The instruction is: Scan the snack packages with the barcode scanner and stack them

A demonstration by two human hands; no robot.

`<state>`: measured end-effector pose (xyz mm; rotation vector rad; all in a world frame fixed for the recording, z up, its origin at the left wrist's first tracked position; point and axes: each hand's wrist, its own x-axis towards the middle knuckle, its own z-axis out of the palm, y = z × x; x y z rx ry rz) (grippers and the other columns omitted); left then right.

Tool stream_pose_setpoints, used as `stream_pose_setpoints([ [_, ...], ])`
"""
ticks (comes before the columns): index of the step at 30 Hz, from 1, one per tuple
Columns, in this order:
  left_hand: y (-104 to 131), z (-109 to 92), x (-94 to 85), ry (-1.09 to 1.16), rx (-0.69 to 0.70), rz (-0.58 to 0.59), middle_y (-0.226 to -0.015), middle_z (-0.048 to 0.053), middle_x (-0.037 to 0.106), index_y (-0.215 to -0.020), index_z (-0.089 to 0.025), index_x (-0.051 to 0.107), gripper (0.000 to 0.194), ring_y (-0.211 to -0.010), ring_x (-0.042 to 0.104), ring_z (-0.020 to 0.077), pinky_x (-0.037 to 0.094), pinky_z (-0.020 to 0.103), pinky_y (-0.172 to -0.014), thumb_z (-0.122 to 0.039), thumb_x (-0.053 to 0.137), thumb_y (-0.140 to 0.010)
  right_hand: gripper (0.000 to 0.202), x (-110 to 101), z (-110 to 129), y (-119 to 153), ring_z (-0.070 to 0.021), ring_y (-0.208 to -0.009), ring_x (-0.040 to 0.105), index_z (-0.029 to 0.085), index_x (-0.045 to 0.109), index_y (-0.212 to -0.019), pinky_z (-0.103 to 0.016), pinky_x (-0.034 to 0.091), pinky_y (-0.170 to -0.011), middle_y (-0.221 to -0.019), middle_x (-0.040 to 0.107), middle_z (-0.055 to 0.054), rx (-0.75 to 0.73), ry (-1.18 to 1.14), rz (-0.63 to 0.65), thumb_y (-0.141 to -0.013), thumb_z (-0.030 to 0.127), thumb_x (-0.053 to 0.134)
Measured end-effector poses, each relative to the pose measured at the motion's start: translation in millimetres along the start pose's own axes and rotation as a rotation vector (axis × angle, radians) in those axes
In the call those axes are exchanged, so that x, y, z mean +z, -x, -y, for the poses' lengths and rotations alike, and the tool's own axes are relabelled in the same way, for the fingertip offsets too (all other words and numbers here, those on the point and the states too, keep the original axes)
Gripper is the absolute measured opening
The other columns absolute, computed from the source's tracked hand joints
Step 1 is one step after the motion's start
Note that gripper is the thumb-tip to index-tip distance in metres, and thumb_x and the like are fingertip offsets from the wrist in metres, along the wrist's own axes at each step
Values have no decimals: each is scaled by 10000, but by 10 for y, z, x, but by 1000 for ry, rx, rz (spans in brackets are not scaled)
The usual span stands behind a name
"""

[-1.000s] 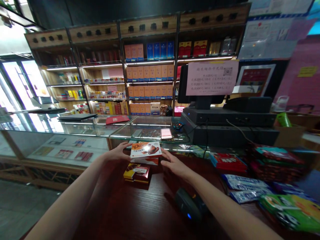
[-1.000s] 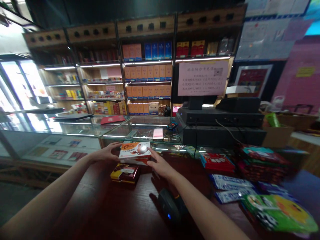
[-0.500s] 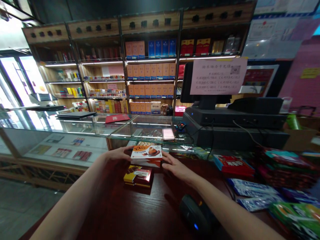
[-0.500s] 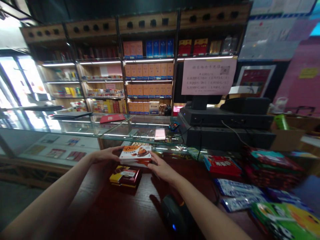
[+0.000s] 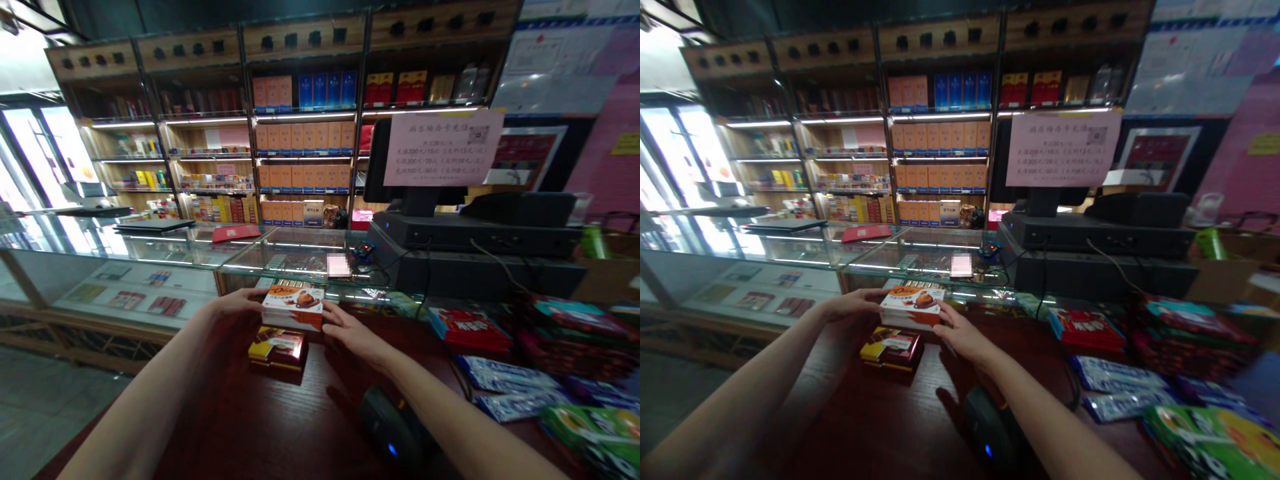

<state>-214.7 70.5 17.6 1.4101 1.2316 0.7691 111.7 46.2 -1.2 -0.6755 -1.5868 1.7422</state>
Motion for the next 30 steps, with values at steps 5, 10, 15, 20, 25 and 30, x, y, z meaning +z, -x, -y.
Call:
stream_pose_setpoints([
  [5,-8,13,12,67,-18,7,-1227,126,694,-1396,-159,519,853,-1119,660,311,495,424,-993,-287,826,-610,694,10,-3,0,-243,-1376,471,323,425,-1434,-466,321,-1170,-1525,470,-44,10,-9,-9,-791,221,664],
  [10,-6,24,10,44,-30,-15,-1259,136,680,-1419,-143,492,912,-1122,661,307,500,411,-997,-279,846,-590,729,-11,6,-19,-235,-1391,454,300,411,-1453,-439,296,-1184,-1523,471,-71,-26,18,5,-781,237,686],
  [15,5,18,3,5,-18,-26,-1232,104,697,-1413,-171,508,893,-1120,663,290,519,376,-972,-300,841,-595,737,-22,-7,-20,-240,-1386,460,291,386,-1469,-446,306,-1177,-1532,457,-84,-26,23,17,-794,253,681],
  [20,26,-29,38,8,-19,-59,-1150,97,731,-1361,-164,557,859,-1055,690,300,537,399,-944,-293,847,-563,764,-60,-22,-29,-240,-1404,436,286,383,-1479,-446,292,-1181,-1530,459,-93,-61,46,21,-784,272,700],
  [25,130,-146,124,-11,-10,-157,-1119,110,743,-1263,-144,628,791,-1066,682,322,548,391,-931,-300,869,-526,797,-168,-12,38,-262,-1475,306,314,392,-1487,-497,234,-1195,-1554,422,-93,-36,172,-52,-772,340,743],
  [30,265,-253,253,9,9,-191,-1167,127,725,-1311,-144,575,864,-1083,679,322,546,400,-940,-316,877,-520,805,-246,14,182,-283,-1474,304,327,392,-1493,-528,197,-1196,-1552,422,-111,-9,198,-95,-775,391,750],
])
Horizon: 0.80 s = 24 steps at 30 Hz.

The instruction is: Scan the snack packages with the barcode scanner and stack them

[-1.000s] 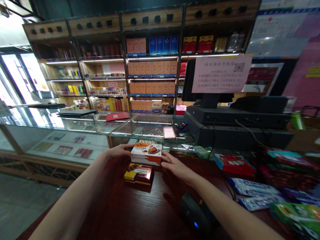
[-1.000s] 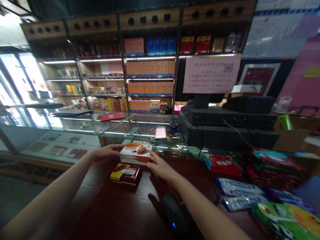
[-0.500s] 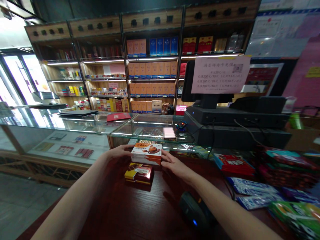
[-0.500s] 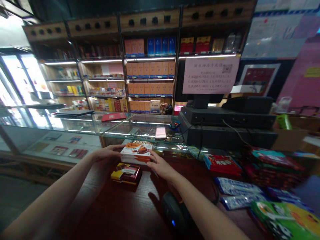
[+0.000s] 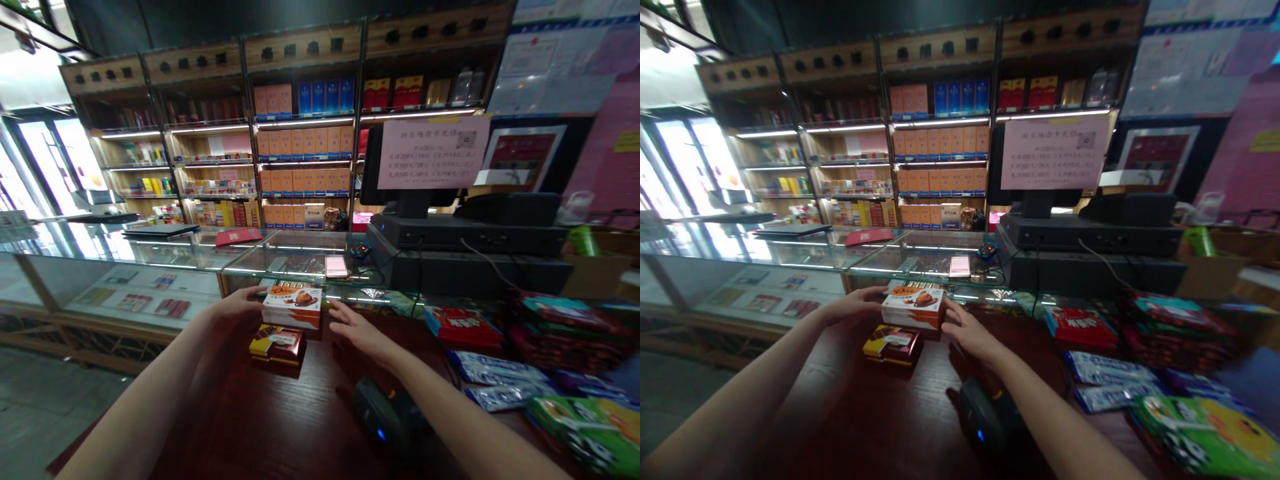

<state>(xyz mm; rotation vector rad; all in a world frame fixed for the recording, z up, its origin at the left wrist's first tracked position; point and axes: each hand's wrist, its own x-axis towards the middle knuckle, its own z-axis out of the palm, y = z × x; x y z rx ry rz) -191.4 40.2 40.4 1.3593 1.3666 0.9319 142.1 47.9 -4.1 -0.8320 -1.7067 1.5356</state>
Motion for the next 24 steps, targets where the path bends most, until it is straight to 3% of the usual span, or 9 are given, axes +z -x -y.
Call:
stream_pose_setpoints([
  [8,194,-79,137,-83,53,94,-1224,128,698,-1376,-155,507,856,-1123,662,306,514,408,-987,-402,825,-621,861,-12,88,219,-266,-1463,332,248,333,-1529,-477,209,-1198,-1548,406,-176,16,4,-15,-776,356,736],
  [12,234,-128,204,-231,127,35,-1310,127,654,-1366,-155,518,875,-1190,621,326,498,426,-1017,-470,812,-604,821,-25,117,326,-263,-1453,351,239,364,-1513,-476,227,-1191,-1527,438,-176,-10,-18,-43,-781,296,732],
  [17,180,-212,328,-425,216,-89,-1396,96,591,-1343,-189,554,897,-1233,584,334,496,443,-1026,-639,762,-596,738,-114,122,492,-227,-1435,388,315,403,-1479,-461,274,-1175,-1515,476,-105,-48,-35,-55,-806,228,693],
  [20,122,-284,486,-475,305,-93,-1391,99,593,-1336,-195,562,879,-1264,555,330,461,445,-1062,-685,725,-624,731,-208,129,611,-227,-1421,408,296,405,-1477,-453,294,-1162,-1506,483,-119,-77,-26,-74,-807,205,682],
  [24,82,-422,837,-525,430,-28,-1383,84,595,-1261,-209,621,701,-1305,518,309,372,425,-1136,-640,682,-711,669,-371,154,793,-243,-1361,480,239,445,-1451,-453,337,-1131,-1472,511,-150,-107,25,-137,-814,198,649],
])
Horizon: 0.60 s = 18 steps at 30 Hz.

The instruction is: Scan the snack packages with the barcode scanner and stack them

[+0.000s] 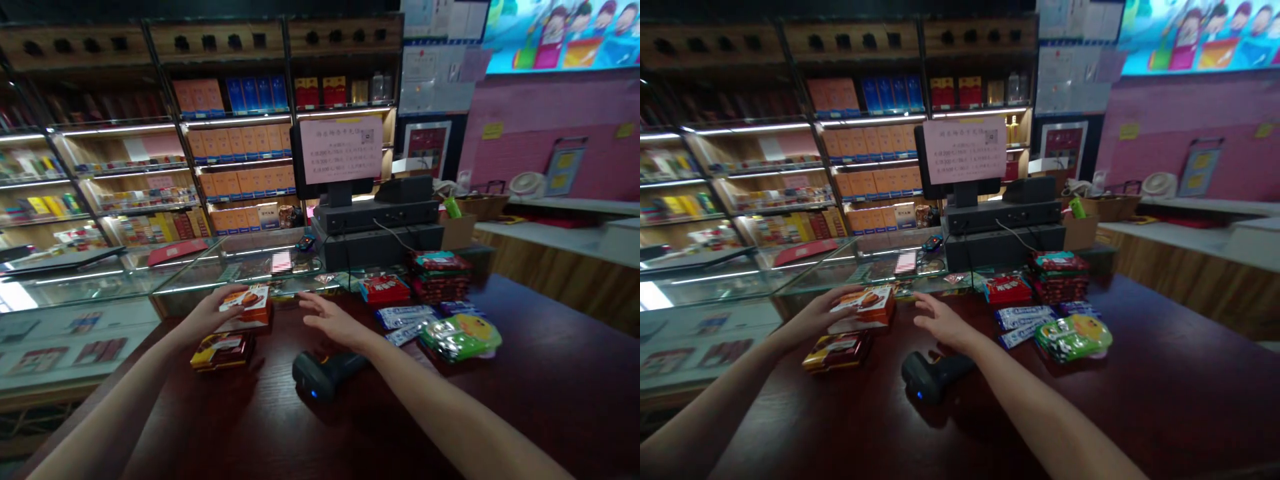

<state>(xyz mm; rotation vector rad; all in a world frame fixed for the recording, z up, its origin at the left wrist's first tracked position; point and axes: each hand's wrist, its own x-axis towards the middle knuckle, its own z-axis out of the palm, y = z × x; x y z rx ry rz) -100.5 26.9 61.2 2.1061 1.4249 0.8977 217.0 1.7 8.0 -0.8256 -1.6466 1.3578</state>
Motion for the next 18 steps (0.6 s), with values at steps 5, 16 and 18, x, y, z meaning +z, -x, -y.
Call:
stream_pose_setpoints([
  [5,-121,-334,362,-3,110,88,-1384,69,592,-1247,-244,633,528,-1296,521,286,360,413,-1138,-509,645,-791,606,-304,7,198,-228,-1338,501,224,491,-1401,-440,342,-1127,-1429,551,-146,-27,15,-75,-815,218,645],
  [16,-560,-853,1250,-18,262,295,-1292,64,650,-1247,-210,635,491,-1222,567,256,385,388,-1118,-244,612,-757,580,-1117,-300,431,-222,-1382,456,255,524,-1367,-451,325,-1156,-1410,577,-90,-27,156,-425,-792,207,594],
  [18,-669,-945,1429,-28,290,324,-1267,56,664,-1237,-207,641,504,-1194,584,247,418,374,-1088,-202,591,-735,598,-1272,-381,426,-217,-1383,456,272,525,-1366,-444,333,-1157,-1407,582,-55,-35,219,-481,-777,183,571],
])
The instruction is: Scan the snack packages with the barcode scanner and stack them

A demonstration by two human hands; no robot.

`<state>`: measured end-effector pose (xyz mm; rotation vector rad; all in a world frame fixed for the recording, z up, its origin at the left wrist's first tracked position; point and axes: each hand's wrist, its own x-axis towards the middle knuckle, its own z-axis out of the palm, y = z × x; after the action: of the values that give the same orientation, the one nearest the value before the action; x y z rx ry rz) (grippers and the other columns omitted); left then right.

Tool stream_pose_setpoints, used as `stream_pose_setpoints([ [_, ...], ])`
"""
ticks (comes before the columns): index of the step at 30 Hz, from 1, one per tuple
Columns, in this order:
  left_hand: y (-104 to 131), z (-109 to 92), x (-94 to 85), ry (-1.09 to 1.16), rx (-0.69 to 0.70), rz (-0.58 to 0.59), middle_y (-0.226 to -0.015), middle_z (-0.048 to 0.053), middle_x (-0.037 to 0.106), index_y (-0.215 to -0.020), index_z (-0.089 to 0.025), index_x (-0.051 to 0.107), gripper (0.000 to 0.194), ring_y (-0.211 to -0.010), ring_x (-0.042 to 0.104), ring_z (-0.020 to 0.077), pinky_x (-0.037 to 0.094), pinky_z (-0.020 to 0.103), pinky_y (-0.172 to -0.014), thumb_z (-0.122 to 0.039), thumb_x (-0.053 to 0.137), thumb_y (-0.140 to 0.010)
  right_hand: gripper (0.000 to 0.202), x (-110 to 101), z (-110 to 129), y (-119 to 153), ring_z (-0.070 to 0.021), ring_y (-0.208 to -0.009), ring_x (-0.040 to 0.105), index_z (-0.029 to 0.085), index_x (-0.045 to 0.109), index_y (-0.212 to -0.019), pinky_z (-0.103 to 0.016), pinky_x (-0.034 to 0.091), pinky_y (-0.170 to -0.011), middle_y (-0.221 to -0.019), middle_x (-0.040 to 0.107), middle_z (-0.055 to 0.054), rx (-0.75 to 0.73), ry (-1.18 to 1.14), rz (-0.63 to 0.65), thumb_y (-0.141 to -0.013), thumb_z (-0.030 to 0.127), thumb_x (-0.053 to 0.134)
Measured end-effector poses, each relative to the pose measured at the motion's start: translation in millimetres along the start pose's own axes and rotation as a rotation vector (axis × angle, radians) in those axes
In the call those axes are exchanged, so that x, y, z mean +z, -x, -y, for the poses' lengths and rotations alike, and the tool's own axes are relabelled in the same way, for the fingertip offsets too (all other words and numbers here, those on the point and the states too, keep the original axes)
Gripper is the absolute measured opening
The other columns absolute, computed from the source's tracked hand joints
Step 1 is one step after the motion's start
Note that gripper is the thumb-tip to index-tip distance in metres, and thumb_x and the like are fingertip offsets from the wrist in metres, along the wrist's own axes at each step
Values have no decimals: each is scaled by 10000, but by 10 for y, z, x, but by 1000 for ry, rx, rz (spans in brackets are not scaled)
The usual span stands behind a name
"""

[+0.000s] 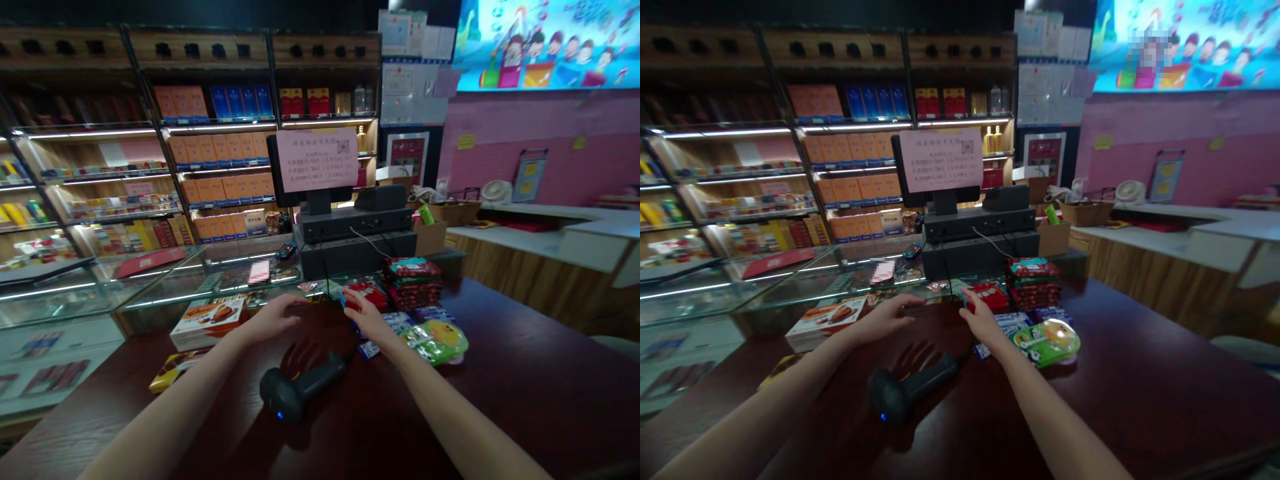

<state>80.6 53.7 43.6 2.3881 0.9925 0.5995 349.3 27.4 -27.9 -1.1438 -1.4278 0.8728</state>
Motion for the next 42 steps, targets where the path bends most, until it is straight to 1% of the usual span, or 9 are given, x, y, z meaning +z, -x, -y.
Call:
stream_pose_setpoints([
  [5,-402,-118,277,-94,70,84,-1254,52,669,-1251,-214,632,514,-1172,597,250,443,373,-1057,-190,595,-739,611,-309,-191,-127,-241,-1322,515,219,529,-1381,-438,330,-1163,-1376,601,-77,-16,320,-76,-774,151,563],
  [10,-736,-114,565,-242,160,142,-1324,115,608,-1328,-191,572,605,-1254,538,276,392,410,-1110,-163,611,-725,631,-535,-266,-158,-267,-1377,436,152,512,-1405,-442,269,-1195,-1433,536,-125,-32,579,-105,-777,117,553],
  [14,-955,-93,806,-346,150,206,-1403,148,519,-1450,-198,440,762,-1286,507,303,395,433,-1101,-209,666,-722,636,-633,-290,-177,-274,-1367,440,120,489,-1426,-430,277,-1190,-1442,520,-152,-36,660,-67,-791,99,533],
  [18,-1100,-126,959,-499,105,243,-1466,186,445,-1489,-204,380,791,-1319,476,358,420,475,-1069,-273,678,-760,632,-710,-327,-203,-264,-1330,479,154,507,-1414,-417,289,-1182,-1393,562,-127,-26,646,-69,-787,88,544],
  [23,-1133,-163,998,-550,65,251,-1490,183,421,-1466,-211,422,687,-1340,449,392,439,493,-1044,-244,621,-809,631,-789,-361,-192,-281,-1331,475,119,469,-1445,-427,313,-1167,-1402,553,-152,-22,681,-59,-816,114,521],
  [29,-1047,-82,927,-507,101,228,-1446,148,463,-1417,-224,471,610,-1289,516,324,418,439,-1082,-235,615,-825,625,-826,-329,-173,-276,-1310,507,137,474,-1444,-418,320,-1156,-1402,566,-141,-14,703,-49,-821,108,510],
  [34,-989,-27,848,-403,111,195,-1429,129,464,-1278,-207,566,434,-1277,536,271,398,359,-1104,-223,606,-846,621,-809,-291,-175,-290,-1283,545,150,471,-1446,-404,351,-1120,-1378,592,-145,49,732,-46,-827,136,526],
  [37,-966,-40,855,-370,14,131,-1391,134,503,-1247,-204,559,410,-1255,558,279,422,354,-1070,-272,628,-849,639,-777,-266,-180,-319,-1241,577,155,421,-1479,-414,398,-1056,-1323,625,-169,122,812,-16,-850,177,529],
  [42,-973,-63,937,-353,-195,60,-1164,175,663,-1341,-149,445,602,-1089,660,334,514,397,-896,-379,666,-830,638,-724,-210,-187,-334,-1173,610,163,368,-1503,-416,436,-970,-1229,660,-190,208,974,12,-885,235,513],
])
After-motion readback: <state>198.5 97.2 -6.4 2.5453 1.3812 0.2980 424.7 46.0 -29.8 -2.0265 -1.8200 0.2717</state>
